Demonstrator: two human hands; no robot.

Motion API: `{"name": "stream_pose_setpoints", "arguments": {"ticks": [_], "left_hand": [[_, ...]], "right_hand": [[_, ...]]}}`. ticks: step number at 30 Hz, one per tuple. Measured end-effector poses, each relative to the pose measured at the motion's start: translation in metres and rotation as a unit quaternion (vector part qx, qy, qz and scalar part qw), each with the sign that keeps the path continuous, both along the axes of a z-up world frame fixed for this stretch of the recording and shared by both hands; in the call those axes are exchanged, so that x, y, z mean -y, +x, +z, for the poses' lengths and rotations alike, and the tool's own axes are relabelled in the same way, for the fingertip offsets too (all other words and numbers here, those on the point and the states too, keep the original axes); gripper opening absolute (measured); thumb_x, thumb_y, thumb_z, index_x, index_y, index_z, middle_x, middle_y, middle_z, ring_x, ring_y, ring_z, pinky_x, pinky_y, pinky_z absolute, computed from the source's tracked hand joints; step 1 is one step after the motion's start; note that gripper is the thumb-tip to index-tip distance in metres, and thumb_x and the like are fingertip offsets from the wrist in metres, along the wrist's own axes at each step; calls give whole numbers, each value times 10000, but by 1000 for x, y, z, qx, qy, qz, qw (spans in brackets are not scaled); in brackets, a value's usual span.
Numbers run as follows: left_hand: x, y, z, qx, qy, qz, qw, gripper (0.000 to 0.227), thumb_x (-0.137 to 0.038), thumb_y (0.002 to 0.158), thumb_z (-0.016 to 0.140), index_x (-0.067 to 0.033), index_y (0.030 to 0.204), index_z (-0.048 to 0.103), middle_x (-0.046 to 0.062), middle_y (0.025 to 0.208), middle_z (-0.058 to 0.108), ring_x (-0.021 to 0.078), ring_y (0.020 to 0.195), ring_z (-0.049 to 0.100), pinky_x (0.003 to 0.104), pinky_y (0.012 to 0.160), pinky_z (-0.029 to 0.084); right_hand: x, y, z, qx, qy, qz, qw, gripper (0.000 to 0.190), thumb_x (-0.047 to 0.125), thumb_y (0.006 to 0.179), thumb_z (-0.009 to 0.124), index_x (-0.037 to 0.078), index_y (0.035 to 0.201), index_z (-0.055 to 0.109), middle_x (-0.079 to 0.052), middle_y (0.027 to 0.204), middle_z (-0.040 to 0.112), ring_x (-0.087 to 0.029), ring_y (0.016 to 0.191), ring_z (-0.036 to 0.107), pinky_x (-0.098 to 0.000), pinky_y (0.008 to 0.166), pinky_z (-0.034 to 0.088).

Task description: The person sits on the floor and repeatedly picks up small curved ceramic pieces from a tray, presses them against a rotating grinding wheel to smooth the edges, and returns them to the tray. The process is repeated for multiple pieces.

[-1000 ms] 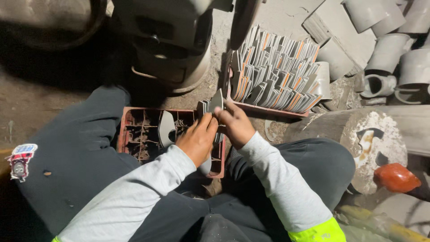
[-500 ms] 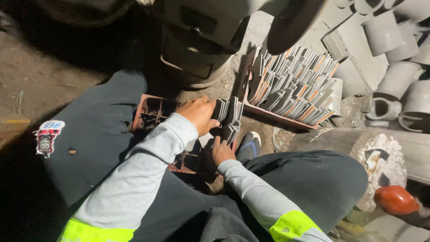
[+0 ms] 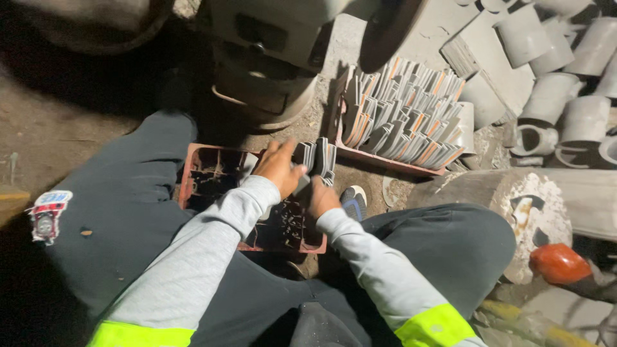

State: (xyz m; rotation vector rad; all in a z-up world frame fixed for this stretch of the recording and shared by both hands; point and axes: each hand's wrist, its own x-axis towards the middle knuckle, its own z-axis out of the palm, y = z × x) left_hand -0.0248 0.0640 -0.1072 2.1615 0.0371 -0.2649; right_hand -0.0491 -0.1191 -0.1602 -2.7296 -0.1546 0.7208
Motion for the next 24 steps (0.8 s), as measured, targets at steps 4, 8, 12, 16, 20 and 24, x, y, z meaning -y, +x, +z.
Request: {"name": "stream_pose_setpoints", "arguments": {"ticks": [4,8,12,16,20,24], "left_hand": [[34,3,-22,-81,-197,153,965,854,-479,1036,690,48,1562,271,310,1519,421,394,1405,419,420,1151,356],[39,5,6,-267,-324,222,880,792,-448,917,643,-49,1529,337,154,1325,619,325,1044,632,504,783,586],[15,22,39,-208,-425,232,850,461,-380,953,631,-54,1271,560,85,1122,623,223,915,650,427,704,549],[9,31,51,-182,-565,256,763,309,-300,959,616,-114,1201,567,32,1068,588,195,938,625,482,731,585],[2,33,53,-175,-619,205,737,260,-248,1020,610,-31,1147,547,60,1046,587,233,973,657,561,783,636],[-8,35,57,-160,-638,234,716,256,-213,1010,596,-64,1218,581,132,1003,689,284,925,700,502,779,596]], "right_hand": [[0,5,88,107,87,1,990,303,112,906,633,48,1167,493,-262,982,708,-475,950,659,-537,823,500],[-4,0,141,210,207,49,954,365,141,927,622,39,1262,517,-237,1023,689,-420,964,679,-479,807,545],[3,14,158,232,366,97,896,460,237,1079,608,60,1490,497,-188,1104,679,-278,971,691,-395,851,553],[-3,22,157,50,420,-22,906,473,267,1117,443,126,1565,493,-49,803,546,-105,726,515,-267,696,471],[-6,22,156,78,404,18,911,482,283,1127,440,112,1578,461,-30,777,540,-64,720,500,-229,725,468],[-5,22,157,82,451,56,887,479,269,1150,429,81,1591,426,-47,926,588,-83,759,455,-242,741,455]]}}
